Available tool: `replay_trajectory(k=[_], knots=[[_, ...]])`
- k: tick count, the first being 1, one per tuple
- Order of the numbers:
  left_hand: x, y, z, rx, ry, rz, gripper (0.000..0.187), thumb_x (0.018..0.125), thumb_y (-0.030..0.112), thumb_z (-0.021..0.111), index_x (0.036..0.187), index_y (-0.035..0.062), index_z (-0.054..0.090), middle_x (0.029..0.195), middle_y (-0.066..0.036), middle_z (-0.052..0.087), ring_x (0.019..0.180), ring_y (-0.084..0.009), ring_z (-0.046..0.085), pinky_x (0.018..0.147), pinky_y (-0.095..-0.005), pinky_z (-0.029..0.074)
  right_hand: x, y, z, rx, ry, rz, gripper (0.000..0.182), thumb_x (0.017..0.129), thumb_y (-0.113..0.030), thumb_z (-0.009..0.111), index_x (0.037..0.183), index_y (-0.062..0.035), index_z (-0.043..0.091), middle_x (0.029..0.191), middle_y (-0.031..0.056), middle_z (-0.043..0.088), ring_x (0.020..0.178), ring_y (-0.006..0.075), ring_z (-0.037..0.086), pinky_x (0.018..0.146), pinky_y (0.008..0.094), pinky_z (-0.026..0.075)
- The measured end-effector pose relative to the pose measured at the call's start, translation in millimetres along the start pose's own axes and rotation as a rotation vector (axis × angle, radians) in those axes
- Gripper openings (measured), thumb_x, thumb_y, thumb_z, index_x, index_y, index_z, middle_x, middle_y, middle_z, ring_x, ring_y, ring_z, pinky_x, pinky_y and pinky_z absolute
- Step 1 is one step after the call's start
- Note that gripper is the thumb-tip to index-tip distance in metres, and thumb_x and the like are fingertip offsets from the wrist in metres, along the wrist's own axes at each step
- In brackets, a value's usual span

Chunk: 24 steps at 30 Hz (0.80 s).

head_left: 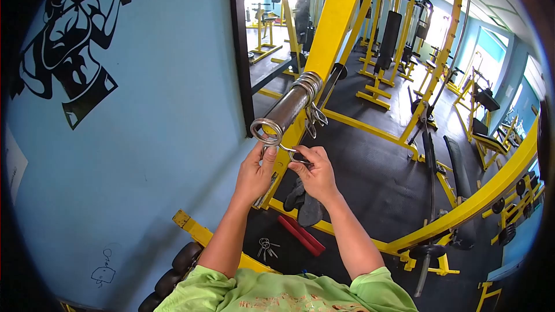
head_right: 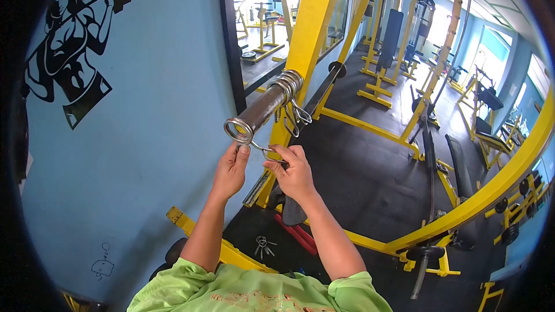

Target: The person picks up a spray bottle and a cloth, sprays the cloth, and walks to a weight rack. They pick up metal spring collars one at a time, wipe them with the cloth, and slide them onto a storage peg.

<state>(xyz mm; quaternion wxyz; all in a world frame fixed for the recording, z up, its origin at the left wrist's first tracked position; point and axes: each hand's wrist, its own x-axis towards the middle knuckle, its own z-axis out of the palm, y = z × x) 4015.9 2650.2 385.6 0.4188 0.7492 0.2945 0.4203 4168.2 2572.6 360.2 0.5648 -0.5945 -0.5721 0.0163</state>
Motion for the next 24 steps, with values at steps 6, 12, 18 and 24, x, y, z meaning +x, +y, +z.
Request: replay_trajectory(k=[6,12,18,24], knots=[[3,16,-5,0.129,0.033,0.064,0.04,0.095,0.039,0.045,0.117,0.0064,0.051,0.098,-0.022,0.062,0.093,-0.0413,0.058,0.077,-0.0431,0.046,-14,-15,12,0.04,0.102,0.053,0.039,0.077,-0.026,0.073,0.108,-0.0052,0.063,0.088,0.0087,0.052,0.075,0.0194,0.053,0.069,0.0288,0.046],[17,3,1,0.183,0.013,0.178,0.045,0.093,0.04,0.048,0.123,0.0067,0.048,0.1,-0.022,0.062,0.094,-0.042,0.057,0.08,-0.0449,0.045,-6,-2,10,0.063,0.096,0.142,0.042,0.081,-0.029,0.071,0.113,-0.0059,0.061,0.092,0.006,0.051,0.078,0.0146,0.05,0.07,0.0267,0.045],[47,-47,38,-0.457,0.302,0.3,0.035,0.088,0.016,0.06,0.121,0.0033,0.054,0.091,-0.013,0.065,0.082,-0.021,0.064,0.075,-0.0315,0.049,17,29,20,-0.027,0.2,0.119,0.042,0.084,-0.029,0.068,0.116,-0.0022,0.06,0.092,0.0045,0.055,0.08,0.0111,0.049,0.072,0.0236,0.043],[78,-55,38,-0.179,0.32,0.362,0.023,0.078,0.004,0.063,0.101,0.0028,0.066,0.086,-0.011,0.065,0.077,-0.0189,0.064,0.07,-0.0278,0.049,29,40,24,0.013,0.266,0.17,0.059,0.08,-0.041,0.07,0.115,0.001,0.046,0.081,0.0071,0.058,0.072,0.0112,0.051,0.068,0.025,0.043]])
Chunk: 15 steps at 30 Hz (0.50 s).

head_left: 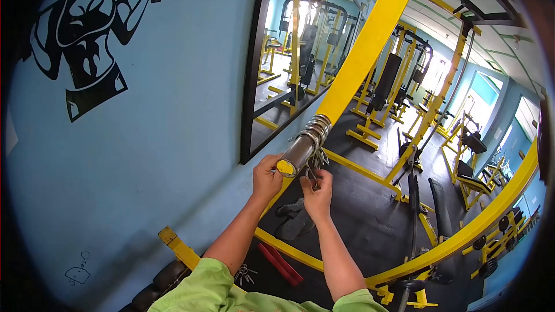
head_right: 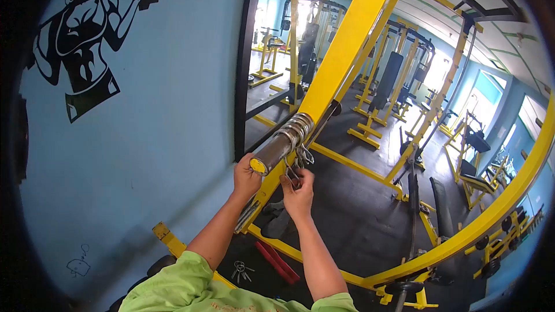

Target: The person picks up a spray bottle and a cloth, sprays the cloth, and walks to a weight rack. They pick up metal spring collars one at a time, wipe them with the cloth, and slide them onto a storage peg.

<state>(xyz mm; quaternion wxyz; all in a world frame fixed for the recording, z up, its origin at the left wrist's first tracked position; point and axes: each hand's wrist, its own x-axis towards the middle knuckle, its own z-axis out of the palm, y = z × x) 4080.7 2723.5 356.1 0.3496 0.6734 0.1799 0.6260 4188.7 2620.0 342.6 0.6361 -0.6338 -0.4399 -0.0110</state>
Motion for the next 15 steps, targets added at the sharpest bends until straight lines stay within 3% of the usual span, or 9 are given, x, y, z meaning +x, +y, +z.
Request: replay_trajectory(k=[1,3,4,8,11,12,14,15], knots=[[4,0,0,0.046,-0.013,-0.002,0.025,0.076,0.004,0.064,0.101,0.0039,0.066,0.086,-0.012,0.065,0.078,-0.02,0.064,0.07,-0.0284,0.049,1,-3,0,0.005,0.007,0.003,0.059,0.08,-0.041,0.07,0.115,0.001,0.046,0.081,0.0071,0.058,0.072,0.0112,0.051,0.068,0.025,0.043],[8,6,1,0.082,-0.051,-0.033,0.026,0.075,0.004,0.065,0.101,0.0049,0.066,0.086,-0.012,0.065,0.079,-0.0213,0.064,0.071,-0.0289,0.048,4,-9,-5,-0.095,-0.016,0.344,0.065,0.077,-0.047,0.07,0.113,-0.0013,0.04,0.085,0.0138,0.064,0.077,0.0217,0.062,0.072,0.0332,0.047],[10,11,0,0.111,-0.077,-0.063,0.027,0.074,0.004,0.066,0.101,0.0059,0.067,0.087,-0.012,0.065,0.08,-0.0227,0.064,0.072,-0.0295,0.048,8,-12,-8,-0.096,-0.063,0.364,0.067,0.078,-0.046,0.069,0.114,0.0006,0.037,0.089,0.0179,0.065,0.083,0.0239,0.064,0.075,0.0333,0.048],[16,19,-1,0.187,-0.088,-0.032,0.027,0.073,0.006,0.067,0.101,0.0074,0.067,0.087,-0.011,0.065,0.083,-0.0238,0.064,0.074,-0.0303,0.048,11,5,-8,-0.068,-0.089,0.33,0.07,0.077,-0.045,0.071,0.117,0.0019,0.037,0.086,0.0162,0.065,0.08,0.0221,0.064,0.074,0.0325,0.048],[13,19,-2,0.17,-0.128,-0.114,0.03,0.073,0.005,0.067,0.103,0.0061,0.066,0.088,-0.012,0.065,0.084,-0.0252,0.064,0.075,-0.0303,0.048,-1,-8,-17,-0.141,-0.097,0.394,0.072,0.076,-0.042,0.073,0.12,0.0028,0.039,0.079,0.0144,0.065,0.076,0.0215,0.063,0.072,0.032,0.048],[10,11,-1,0.169,-0.068,-0.05,0.033,0.073,0.005,0.066,0.106,0.0053,0.064,0.093,-0.013,0.064,0.086,-0.0257,0.063,0.077,-0.0303,0.048,-9,-6,-22,-0.139,-0.087,0.408,0.072,0.076,-0.042,0.073,0.12,0.0028,0.039,0.079,0.0144,0.065,0.076,0.0215,0.063,0.072,0.032,0.048],[0,-4,-6,0.127,-0.041,0.013,0.043,0.076,0.008,0.066,0.118,0.0029,0.057,0.108,-0.017,0.06,0.099,-0.0283,0.059,0.086,-0.0319,0.045,-25,1,-37,-0.211,-0.197,0.397,0.058,0.077,-0.026,0.075,0.116,0.0038,0.044,0.07,0.0083,0.061,0.062,0.0114,0.056,0.056,0.025,0.044],[-15,-4,-8,0.126,-0.058,0.01,0.043,0.076,0.008,0.066,0.118,0.0029,0.057,0.108,-0.017,0.06,0.099,-0.0283,0.059,0.086,-0.0319,0.045,-33,6,-44,-0.209,-0.186,0.41,0.058,0.077,-0.026,0.075,0.116,0.0038,0.044,0.07,0.0083,0.061,0.062,0.0114,0.056,0.056,0.025,0.044]])
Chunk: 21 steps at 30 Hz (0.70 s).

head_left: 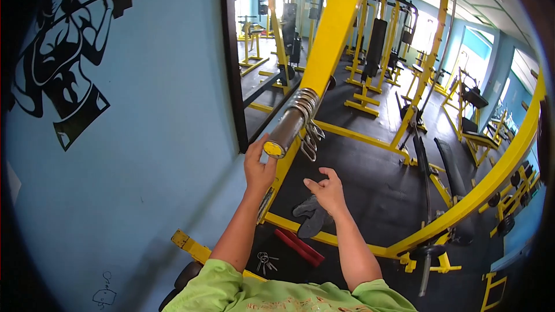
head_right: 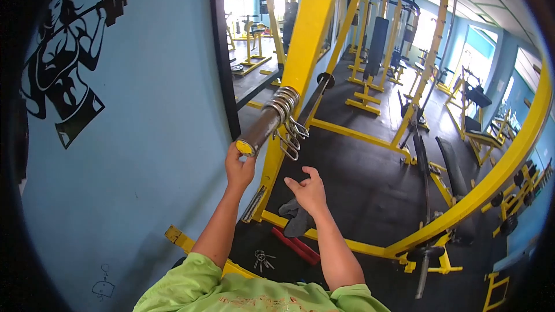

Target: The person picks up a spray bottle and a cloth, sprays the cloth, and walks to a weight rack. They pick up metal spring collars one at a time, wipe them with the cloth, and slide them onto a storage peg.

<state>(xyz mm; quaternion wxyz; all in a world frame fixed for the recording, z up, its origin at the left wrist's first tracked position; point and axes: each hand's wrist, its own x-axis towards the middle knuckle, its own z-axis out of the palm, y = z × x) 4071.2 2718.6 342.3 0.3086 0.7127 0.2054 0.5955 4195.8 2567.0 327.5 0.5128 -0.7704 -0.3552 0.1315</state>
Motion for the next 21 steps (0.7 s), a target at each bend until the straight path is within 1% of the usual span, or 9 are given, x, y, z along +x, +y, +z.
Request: replay_trajectory(k=[2,4,6,8,9,14,16,17,21], knots=[[-38,2,-1,0.154,-0.028,-0.182,0.048,0.08,0.017,0.068,0.124,0.0045,0.054,0.111,-0.018,0.058,0.105,-0.0281,0.055,0.09,-0.0331,0.043,-12,17,-8,0.158,-0.036,0.027,0.044,0.077,-0.016,0.073,0.109,0.0036,0.051,0.066,0.0069,0.06,0.058,0.01,0.055,0.053,0.0228,0.043],[-88,7,7,-0.037,-0.214,-0.374,0.055,0.079,0.028,0.071,0.125,0.0031,0.053,0.109,-0.014,0.058,0.105,-0.0236,0.054,0.091,-0.0336,0.042,-25,15,-20,0.297,-0.011,0.077,0.042,0.078,-0.015,0.072,0.109,0.004,0.052,0.068,0.0078,0.062,0.059,0.0106,0.057,0.054,0.0232,0.044],[-131,14,13,-0.369,-0.569,-0.773,0.054,0.08,0.027,0.073,0.123,0.002,0.053,0.111,-0.01,0.057,0.103,-0.0168,0.052,0.089,-0.031,0.043,-41,15,-30,0.439,0.013,0.138,0.039,0.078,-0.013,0.07,0.109,0.0045,0.052,0.07,0.0088,0.063,0.061,0.0112,0.058,0.055,0.0237,0.045],[-168,20,20,-0.628,-0.669,-0.947,0.04,0.083,0.015,0.069,0.12,0.0063,0.056,0.103,-0.001,0.06,0.096,-0.011,0.055,0.086,-0.0262,0.043,-53,17,-37,0.617,-0.01,0.119,0.034,0.079,-0.009,0.068,0.106,0.0046,0.053,0.069,0.0062,0.062,0.059,0.0093,0.056,0.052,0.0215,0.043],[-177,29,21,-0.68,-0.697,-1.039,0.024,0.084,0.011,0.066,0.107,0.0049,0.062,0.091,0.001,0.062,0.086,-0.0083,0.056,0.08,-0.023,0.044,-61,17,-41,0.611,-0.026,0.085,0.031,0.08,-0.008,0.067,0.104,0.0044,0.053,0.067,0.0049,0.061,0.057,0.0084,0.055,0.052,0.021,0.042],[-196,41,27,-0.636,-0.663,-1.059,0.008,0.081,0.01,0.07,0.08,0.0056,0.064,0.077,0.002,0.061,0.071,-0.0059,0.052,0.068,-0.0213,0.042,-94,46,-69,0.495,-0.077,0.046,0.04,0.076,-0.01,0.071,0.108,0.0026,0.053,0.072,0.0051,0.061,0.062,0.0098,0.055,0.057,0.0232,0.045],[-194,42,32,-0.685,-0.603,-1.048,0.008,0.08,0.009,0.07,0.078,0.0064,0.063,0.074,0.003,0.059,0.068,-0.0053,0.05,0.067,-0.021,0.041,-101,52,-92,0.021,-0.471,-0.144,0.052,0.069,-0.01,0.077,0.116,-0.0029,0.054,0.084,0.0065,0.06,0.075,0.0139,0.057,0.067,0.0276,0.047],[-190,43,35,-0.7,-0.608,-1.036,0.008,0.08,0.009,0.07,0.078,0.0064,0.063,0.074,0.003,0.059,0.068,-0.0053,0.05,0.067,-0.021,0.041,-104,55,-99,-0.113,-0.625,0.029,0.06,0.062,-0.014,0.081,0.117,-0.0092,0.057,0.093,0.0087,0.059,0.084,0.0195,0.057,0.075,0.032,0.048],[-191,59,46,-0.445,-0.806,-0.892,0.012,0.081,0.012,0.07,0.077,0.0053,0.062,0.074,0.004,0.058,0.068,-0.0049,0.048,0.065,-0.0211,0.04,-115,118,-94,-0.543,-0.414,-0.094,0.033,0.066,-0.005,0.071,0.098,-0.0066,0.064,0.094,0.0139,0.06,0.087,0.03,0.059,0.079,0.0348,0.047]])
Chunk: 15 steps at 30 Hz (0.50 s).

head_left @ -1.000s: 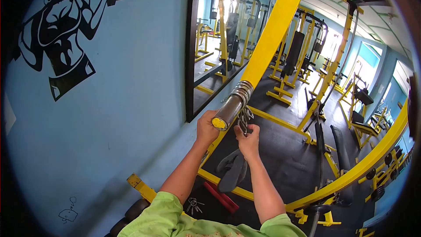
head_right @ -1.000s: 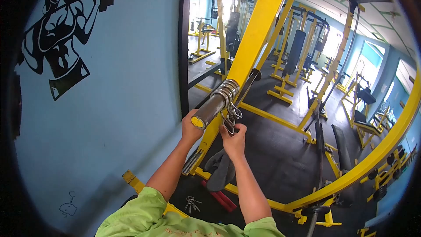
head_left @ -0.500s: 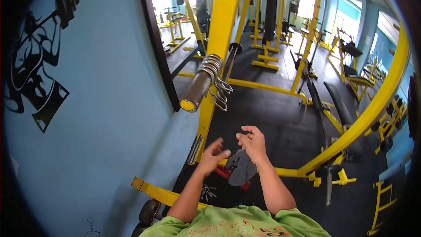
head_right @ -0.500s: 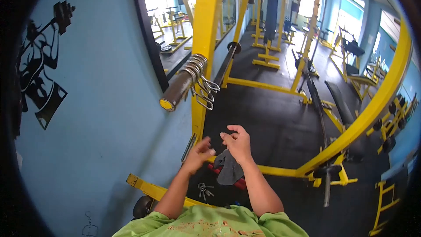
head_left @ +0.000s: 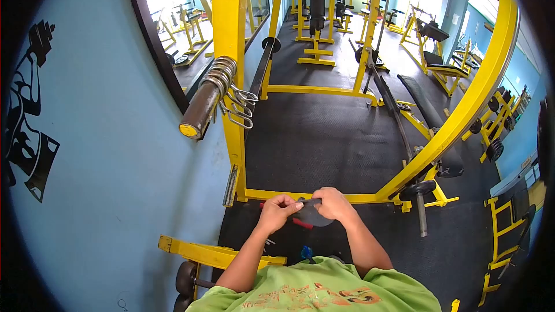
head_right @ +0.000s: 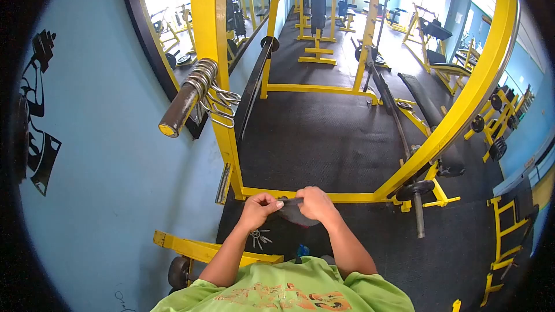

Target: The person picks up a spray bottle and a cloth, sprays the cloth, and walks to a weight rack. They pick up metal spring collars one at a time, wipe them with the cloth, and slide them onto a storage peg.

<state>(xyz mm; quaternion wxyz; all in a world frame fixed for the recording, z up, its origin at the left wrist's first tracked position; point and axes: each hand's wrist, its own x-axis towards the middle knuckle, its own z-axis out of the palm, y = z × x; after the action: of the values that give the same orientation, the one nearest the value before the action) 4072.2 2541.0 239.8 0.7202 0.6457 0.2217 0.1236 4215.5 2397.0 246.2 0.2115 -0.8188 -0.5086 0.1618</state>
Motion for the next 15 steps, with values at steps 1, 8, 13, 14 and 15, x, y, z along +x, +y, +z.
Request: replay_trajectory(k=[1,8,13,14,15], knots=[[2,2,6,0.093,-0.063,0.01,0.013,0.082,0.013,0.07,0.077,0.005,0.062,0.073,0.004,0.057,0.068,-0.0047,0.047,0.064,-0.0211,0.039,-1,4,1,0.015,0.171,0.03,0.03,0.067,-0.003,0.068,0.097,-0.0053,0.063,0.094,0.0143,0.06,0.089,0.0313,0.058,0.079,0.0353,0.047],[6,33,91,0.156,-0.185,0.067,0.02,0.088,0.019,0.063,0.075,0.0069,0.053,0.066,0.007,0.047,0.061,-0.0029,0.041,0.055,-0.0206,0.036,3,78,61,0.757,0.599,0.271,0.047,0.073,-0.004,0.065,0.118,-0.0038,0.051,0.108,0.0134,0.057,0.104,0.0275,0.054,0.091,0.0363,0.043],[13,-4,161,0.04,-0.376,0.12,0.027,0.088,0.021,0.064,0.07,0.0068,0.05,0.062,0.008,0.04,0.058,-0.0031,0.035,0.053,-0.0209,0.033,-39,108,64,1.863,0.022,0.237,0.042,0.092,-0.01,0.045,0.133,-0.004,0.039,0.119,0.0128,0.053,0.109,0.0202,0.053,0.098,0.0338,0.041],[13,-14,168,0.087,-0.439,-0.031,0.03,0.086,0.027,0.066,0.074,0.0045,0.05,0.07,0.002,0.046,0.063,-0.0077,0.04,0.057,-0.024,0.037,-51,104,64,1.963,0.022,0.186,0.041,0.093,-0.01,0.042,0.133,-0.004,0.039,0.119,0.0122,0.053,0.108,0.0197,0.054,0.098,0.0331,0.041],[10,-23,175,0.064,-0.422,-0.072,0.03,0.086,0.027,0.066,0.074,0.0045,0.05,0.07,0.002,0.046,0.063,-0.0077,0.04,0.057,-0.024,0.037,-55,96,65,1.58,0.154,0.133,0.036,0.093,-0.014,0.045,0.128,-0.0026,0.045,0.116,0.0079,0.055,0.103,0.0166,0.055,0.092,0.0317,0.045]])
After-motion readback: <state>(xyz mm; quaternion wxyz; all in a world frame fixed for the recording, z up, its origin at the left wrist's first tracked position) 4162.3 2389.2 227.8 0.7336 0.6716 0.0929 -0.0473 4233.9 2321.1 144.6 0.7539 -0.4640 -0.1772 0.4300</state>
